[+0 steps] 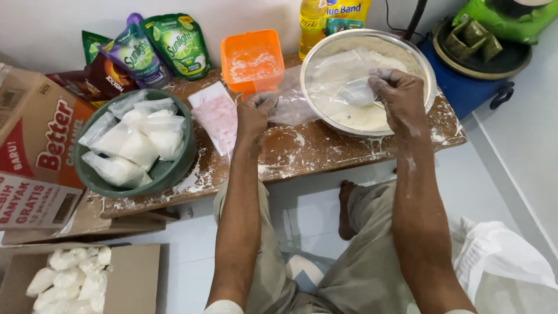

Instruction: Scooping flour from a large bowl into small plastic bags and weighing them on a scale.

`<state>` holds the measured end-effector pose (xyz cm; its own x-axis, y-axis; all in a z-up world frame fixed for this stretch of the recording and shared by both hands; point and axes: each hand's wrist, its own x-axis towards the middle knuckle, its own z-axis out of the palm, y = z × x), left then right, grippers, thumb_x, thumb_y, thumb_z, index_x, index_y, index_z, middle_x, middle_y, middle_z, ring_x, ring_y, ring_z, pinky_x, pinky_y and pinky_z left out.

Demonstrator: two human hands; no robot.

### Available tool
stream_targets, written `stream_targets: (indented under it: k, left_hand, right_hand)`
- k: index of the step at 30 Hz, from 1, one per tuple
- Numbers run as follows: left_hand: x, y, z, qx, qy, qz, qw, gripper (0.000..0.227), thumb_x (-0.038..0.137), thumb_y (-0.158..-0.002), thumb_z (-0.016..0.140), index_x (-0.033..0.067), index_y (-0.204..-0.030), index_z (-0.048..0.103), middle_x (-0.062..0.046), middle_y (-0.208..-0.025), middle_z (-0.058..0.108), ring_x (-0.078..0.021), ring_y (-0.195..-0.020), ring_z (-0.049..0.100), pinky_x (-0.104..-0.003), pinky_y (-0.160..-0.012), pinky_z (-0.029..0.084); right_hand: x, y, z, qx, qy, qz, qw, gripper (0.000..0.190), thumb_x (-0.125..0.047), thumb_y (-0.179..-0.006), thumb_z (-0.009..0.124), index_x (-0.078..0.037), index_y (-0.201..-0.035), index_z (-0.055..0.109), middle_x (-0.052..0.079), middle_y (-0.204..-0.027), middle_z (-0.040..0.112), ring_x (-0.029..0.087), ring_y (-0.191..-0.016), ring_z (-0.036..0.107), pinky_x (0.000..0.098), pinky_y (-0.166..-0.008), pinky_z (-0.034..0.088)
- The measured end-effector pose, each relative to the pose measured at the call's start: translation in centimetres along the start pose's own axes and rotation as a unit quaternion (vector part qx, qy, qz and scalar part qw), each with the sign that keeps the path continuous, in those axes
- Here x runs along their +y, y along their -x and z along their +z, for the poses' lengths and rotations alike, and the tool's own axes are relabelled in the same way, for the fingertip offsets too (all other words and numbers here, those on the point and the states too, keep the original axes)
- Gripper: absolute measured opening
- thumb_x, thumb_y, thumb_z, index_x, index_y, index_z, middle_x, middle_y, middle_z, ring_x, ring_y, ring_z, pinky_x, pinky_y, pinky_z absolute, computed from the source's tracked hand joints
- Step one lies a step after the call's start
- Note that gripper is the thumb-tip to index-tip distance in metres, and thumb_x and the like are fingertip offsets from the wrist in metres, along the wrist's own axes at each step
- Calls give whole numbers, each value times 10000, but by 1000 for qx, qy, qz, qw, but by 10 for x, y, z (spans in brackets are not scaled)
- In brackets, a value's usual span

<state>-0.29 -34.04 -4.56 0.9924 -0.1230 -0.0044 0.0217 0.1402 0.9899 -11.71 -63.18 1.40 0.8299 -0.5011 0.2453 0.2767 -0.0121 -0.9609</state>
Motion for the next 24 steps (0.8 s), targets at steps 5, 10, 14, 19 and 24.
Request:
stream_targets:
  k: [5, 10, 14, 19, 24]
  left_hand:
    - [15, 13, 12, 8, 52, -4, 999, 143, 143, -914, 777, 22, -990, 770, -100, -736, 709, -209, -644, 751, -381, -528, 682]
    - [23, 21, 19, 17, 71, -8, 997, 176, 150, -905, 795, 17, -1017, 770, -100, -750, 712, -211, -653, 757, -376, -550, 693]
    - [23, 22, 22, 26, 58, 7, 998, 197, 152, -864, 843, 3, -968, 766, -104, -709, 698, -164, -619, 720, -340, -512, 673]
    - [8, 15, 29, 19, 41, 24, 999, 225, 164, -829, 873, -9, -888, 741, -108, -619, 648, -170, -504, 676, -329, -386, 638]
    - [-2, 10, 32, 23, 3, 77, 997, 297, 186, -770, 910, 8, -709, 680, -114, -500, 585, -150, -368, 606, -273, -276, 542]
  right_hand:
    - [-8, 6, 8, 2, 56, -22, 998, 173, -87, -995, 834, 7, -925, 707, 57, -710, 615, 48, -581, 583, 189, -519, 536]
    - [5, -2, 2, 20, 80, -57, 995, 220, -87, -988, 882, 1, -885, 709, 88, -673, 605, 80, -512, 579, 209, -458, 490]
    - [5, 0, 7, 21, 79, -68, 994, 264, -91, -954, 920, 13, -867, 693, 98, -680, 599, 93, -517, 599, 216, -473, 508]
    - [11, -5, 7, 25, 65, -74, 995, 285, -72, -951, 926, 18, -856, 672, 99, -683, 594, 111, -508, 599, 238, -460, 526]
    - [15, -13, 0, 53, 36, -80, 995, 285, -63, -991, 907, 1, -872, 656, 102, -696, 591, 124, -506, 612, 245, -441, 523]
